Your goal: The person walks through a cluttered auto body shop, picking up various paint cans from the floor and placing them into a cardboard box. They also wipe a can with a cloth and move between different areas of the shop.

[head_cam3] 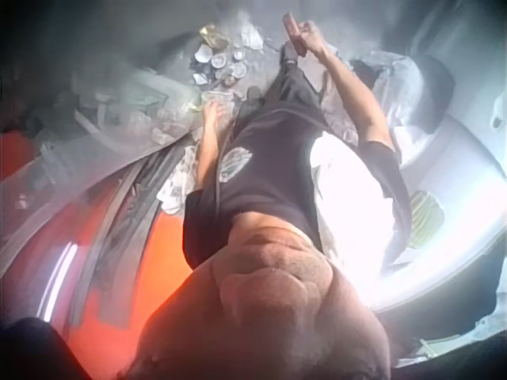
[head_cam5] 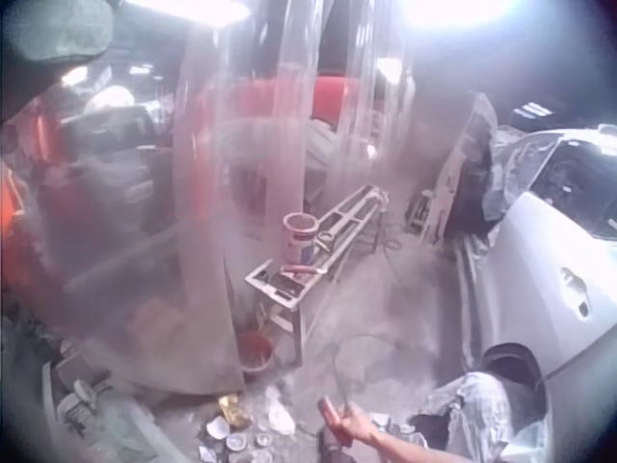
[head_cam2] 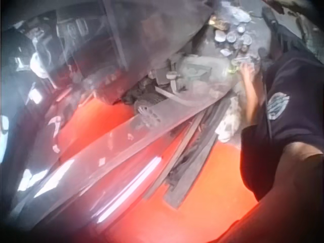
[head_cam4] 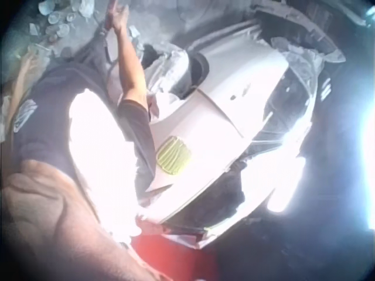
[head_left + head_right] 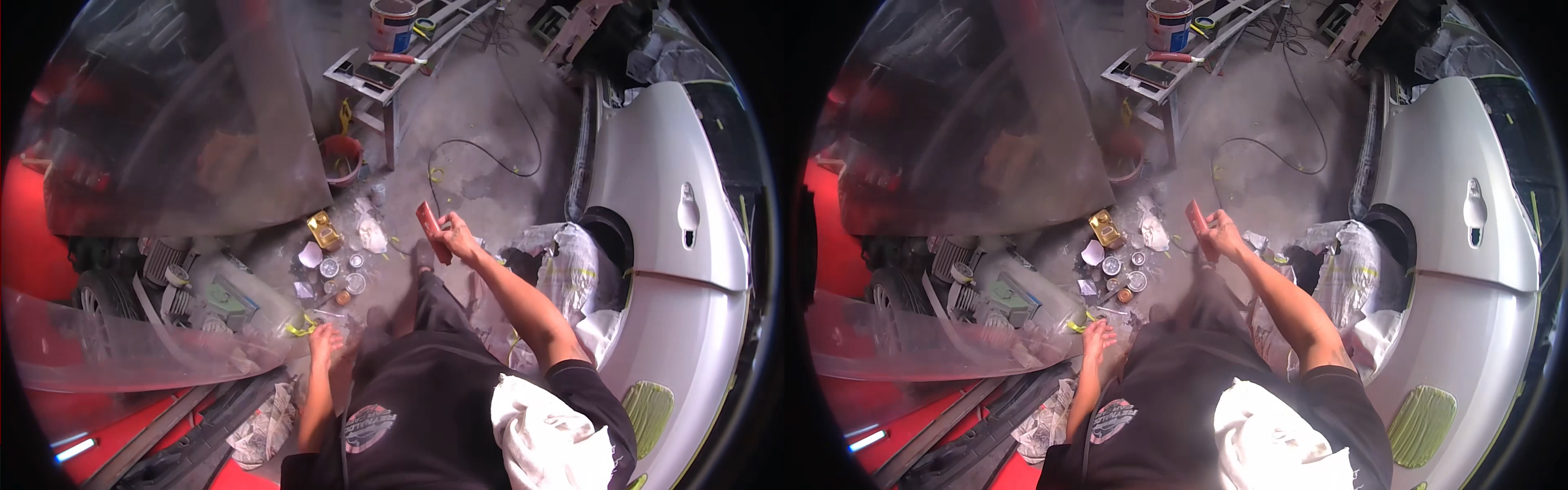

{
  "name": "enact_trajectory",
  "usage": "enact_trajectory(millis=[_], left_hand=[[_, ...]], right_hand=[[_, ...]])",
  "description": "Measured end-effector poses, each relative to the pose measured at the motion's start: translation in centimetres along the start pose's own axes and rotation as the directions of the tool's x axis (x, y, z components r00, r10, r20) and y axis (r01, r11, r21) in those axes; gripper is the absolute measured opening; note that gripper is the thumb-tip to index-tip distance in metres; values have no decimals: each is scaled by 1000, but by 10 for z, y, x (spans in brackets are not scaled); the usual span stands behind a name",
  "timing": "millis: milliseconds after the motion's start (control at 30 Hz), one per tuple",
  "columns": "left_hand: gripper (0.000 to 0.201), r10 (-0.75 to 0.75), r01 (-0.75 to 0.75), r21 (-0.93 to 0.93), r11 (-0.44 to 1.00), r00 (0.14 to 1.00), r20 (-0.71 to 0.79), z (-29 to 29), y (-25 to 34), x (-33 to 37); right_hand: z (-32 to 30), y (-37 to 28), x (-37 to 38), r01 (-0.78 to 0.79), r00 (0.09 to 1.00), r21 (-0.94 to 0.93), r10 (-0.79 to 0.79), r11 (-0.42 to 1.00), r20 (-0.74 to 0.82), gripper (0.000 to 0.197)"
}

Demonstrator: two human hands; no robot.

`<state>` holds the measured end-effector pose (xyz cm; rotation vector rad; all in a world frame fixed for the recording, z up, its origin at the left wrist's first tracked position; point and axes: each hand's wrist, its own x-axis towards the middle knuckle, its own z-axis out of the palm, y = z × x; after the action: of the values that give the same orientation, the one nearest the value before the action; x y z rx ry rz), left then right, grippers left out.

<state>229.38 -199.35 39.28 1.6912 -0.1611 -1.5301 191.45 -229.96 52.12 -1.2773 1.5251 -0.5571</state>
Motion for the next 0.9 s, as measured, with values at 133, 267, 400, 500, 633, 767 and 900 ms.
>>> enact_trajectory(millis=[133,267,400,500,633,767,900], left_hand=[[32,-140,134,-51,990,979,-149,17,-38,-7],[29,-348,349,-41,936,905,-245,42,-88,-52],[27,-153,267,512,817,955,-253,125,-79,-83],[26,-81,199,671,714,976,-203,174,-63,-78],[24,-265,365,431,825,924,-276,209,-33,-76],[24,-541,562,-49,826,765,-349,266,20,-74],[27,-495,603,248,758,780,-383,277,27,-65]], right_hand=[[-27,-73,144,80,994,-80,-86,994,-69,48],[-84,-139,284,31,983,-213,-68,977,-170,51],[-134,-162,427,137,934,-423,-259,896,-245,45],[-164,-194,500,169,882,-610,-395,774,-257,42],[-173,-206,603,181,848,-717,-476,673,-233,33],[-149,-214,674,236,824,-833,-557,501,-101,33],[-162,-210,705,317,760,-895,-649,313,42,57]])
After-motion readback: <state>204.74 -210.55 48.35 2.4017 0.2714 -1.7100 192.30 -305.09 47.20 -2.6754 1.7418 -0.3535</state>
